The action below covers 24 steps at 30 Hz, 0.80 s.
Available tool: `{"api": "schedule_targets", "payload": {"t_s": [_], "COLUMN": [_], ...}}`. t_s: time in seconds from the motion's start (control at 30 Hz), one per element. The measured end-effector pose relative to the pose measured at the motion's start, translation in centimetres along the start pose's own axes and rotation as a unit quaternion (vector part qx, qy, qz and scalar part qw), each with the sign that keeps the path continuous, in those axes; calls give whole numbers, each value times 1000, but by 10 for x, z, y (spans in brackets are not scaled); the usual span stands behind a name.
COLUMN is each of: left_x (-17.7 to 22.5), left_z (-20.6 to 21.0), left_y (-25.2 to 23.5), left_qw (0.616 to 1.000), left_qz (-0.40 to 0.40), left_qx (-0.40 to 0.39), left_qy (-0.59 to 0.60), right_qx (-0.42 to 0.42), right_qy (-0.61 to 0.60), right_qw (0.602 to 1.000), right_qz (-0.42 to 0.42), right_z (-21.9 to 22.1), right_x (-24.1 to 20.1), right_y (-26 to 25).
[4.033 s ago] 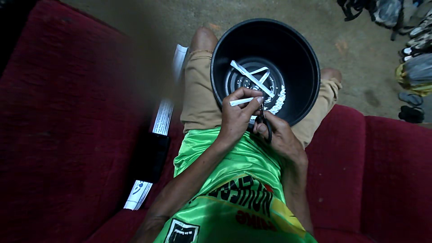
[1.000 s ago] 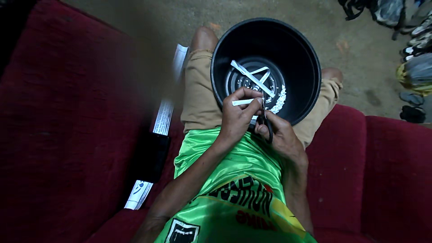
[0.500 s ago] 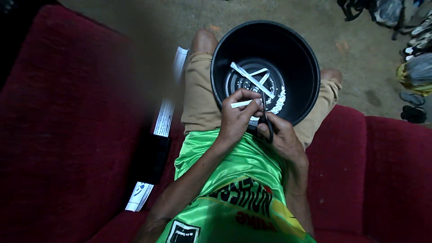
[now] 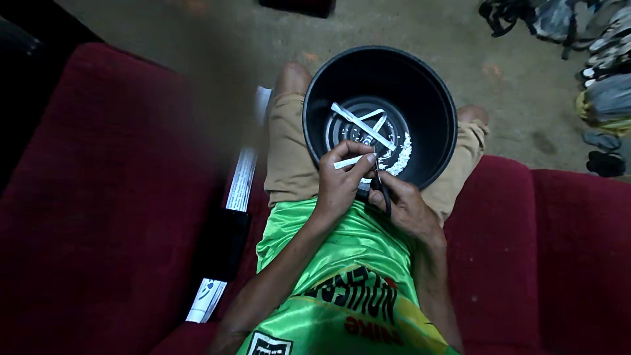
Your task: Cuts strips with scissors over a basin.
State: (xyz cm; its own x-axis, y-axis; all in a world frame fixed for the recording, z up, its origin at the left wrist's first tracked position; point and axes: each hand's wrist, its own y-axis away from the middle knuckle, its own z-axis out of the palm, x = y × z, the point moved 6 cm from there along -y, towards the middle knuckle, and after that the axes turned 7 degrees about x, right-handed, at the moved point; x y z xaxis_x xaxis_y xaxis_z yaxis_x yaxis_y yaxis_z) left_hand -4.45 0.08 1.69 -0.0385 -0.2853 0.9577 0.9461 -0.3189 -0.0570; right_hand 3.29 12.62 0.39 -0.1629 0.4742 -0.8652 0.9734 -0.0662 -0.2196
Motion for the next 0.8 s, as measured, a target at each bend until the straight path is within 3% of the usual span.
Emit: {"api": "schedule_targets", "payload": {"t_s": [0.6, 0.8], "left_x": [1, -17], "left_z": [0, 1], "left_y": [-1, -8], "left_qw": [1000, 994], "left_qz": [2, -54], "left_qx": [-5, -34], "left_qy": [-6, 85], "right_qx": [12, -7], "right_qy": [0, -47], "right_qw": [1000, 996], "right_qz": [4, 78], "right_z": [-1, 1], "right_x": [2, 2], "right_y": [-1, -5]}}
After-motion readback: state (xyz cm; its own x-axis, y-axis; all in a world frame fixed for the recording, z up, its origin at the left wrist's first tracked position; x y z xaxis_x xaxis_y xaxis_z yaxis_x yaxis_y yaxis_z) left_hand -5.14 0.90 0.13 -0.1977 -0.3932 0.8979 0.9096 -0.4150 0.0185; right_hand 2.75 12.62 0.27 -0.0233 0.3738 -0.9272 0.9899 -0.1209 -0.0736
